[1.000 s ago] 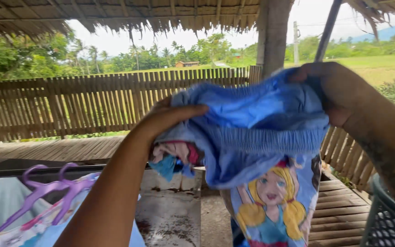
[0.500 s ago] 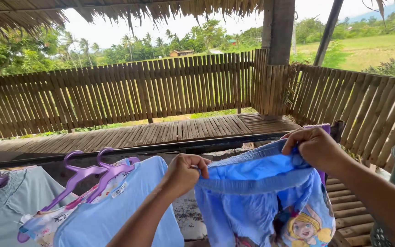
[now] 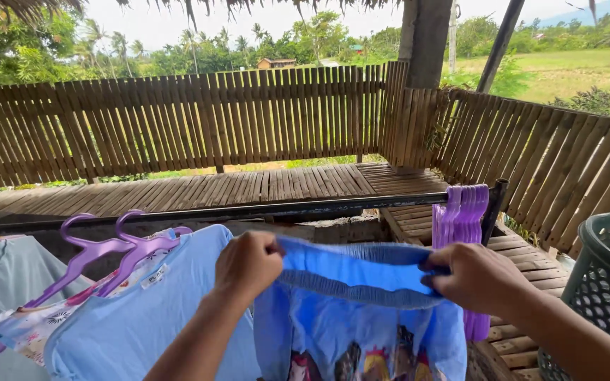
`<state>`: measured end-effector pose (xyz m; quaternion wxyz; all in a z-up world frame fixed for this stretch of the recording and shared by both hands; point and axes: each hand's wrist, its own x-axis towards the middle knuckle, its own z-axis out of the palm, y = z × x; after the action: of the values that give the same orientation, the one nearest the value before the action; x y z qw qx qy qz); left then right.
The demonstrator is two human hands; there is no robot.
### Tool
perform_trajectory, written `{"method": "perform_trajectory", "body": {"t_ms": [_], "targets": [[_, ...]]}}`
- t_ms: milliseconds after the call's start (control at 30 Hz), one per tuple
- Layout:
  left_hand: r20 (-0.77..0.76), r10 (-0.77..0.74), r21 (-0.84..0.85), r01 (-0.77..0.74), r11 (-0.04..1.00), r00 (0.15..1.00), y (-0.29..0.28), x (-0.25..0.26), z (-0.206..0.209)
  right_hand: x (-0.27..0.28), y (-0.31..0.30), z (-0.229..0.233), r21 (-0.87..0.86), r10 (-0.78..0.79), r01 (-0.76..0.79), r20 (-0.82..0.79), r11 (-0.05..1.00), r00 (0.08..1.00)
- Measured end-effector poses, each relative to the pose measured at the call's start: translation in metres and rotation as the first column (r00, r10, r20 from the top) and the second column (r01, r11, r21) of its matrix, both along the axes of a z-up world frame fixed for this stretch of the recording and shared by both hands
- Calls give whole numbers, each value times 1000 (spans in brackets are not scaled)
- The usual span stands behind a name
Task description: The recorder hangs various items of washed laundry on a clothesline using plastic hangers.
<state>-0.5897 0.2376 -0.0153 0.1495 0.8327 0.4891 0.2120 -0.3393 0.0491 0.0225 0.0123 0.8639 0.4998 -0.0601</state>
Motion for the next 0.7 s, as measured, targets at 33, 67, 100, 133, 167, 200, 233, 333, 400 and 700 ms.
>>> {"method": "perform_trajectory", "body": {"t_ms": [33,67,100,133,167,200,233,333,400,700], "targets": [[113,56,-40,-52,998,992,-16,7,18,-9,1,8,32,9,-8,-26,999,1000],[113,64,-44,-59,997,992,-12,18,8,4,6,-8,27,16,-16,-26,999,1000],[133,-19,71,10,997,991,-7,30,0,17,14,-22,103,214,-214,14,971,977],[141,-105,186,78,979,984,-1,41,-7,31,22,-35,170,398,-404,68,899,915],[141,-100,189,73,979,985,2,41,-6,24,22,-30,172,403,-409,70,896,913],[98,-163,144,148,978,982,6,42,-6,17,21,-26,53,494,-503,122,863,861],[59,-229,90,223,971,972,7,43,-7,11,18,-22,-74,581,-578,160,813,798],[95,-301,94,293,952,949,29,30,2,26,15,-27,-229,487,-444,193,866,852],[240,-279,-110,312,944,930,14,21,22,32,18,-13,-130,402,-385,161,914,901],[338,-483,88,483,871,808,-21,33,39,92,67,-101,383,580,-590,156,710,799]]}}
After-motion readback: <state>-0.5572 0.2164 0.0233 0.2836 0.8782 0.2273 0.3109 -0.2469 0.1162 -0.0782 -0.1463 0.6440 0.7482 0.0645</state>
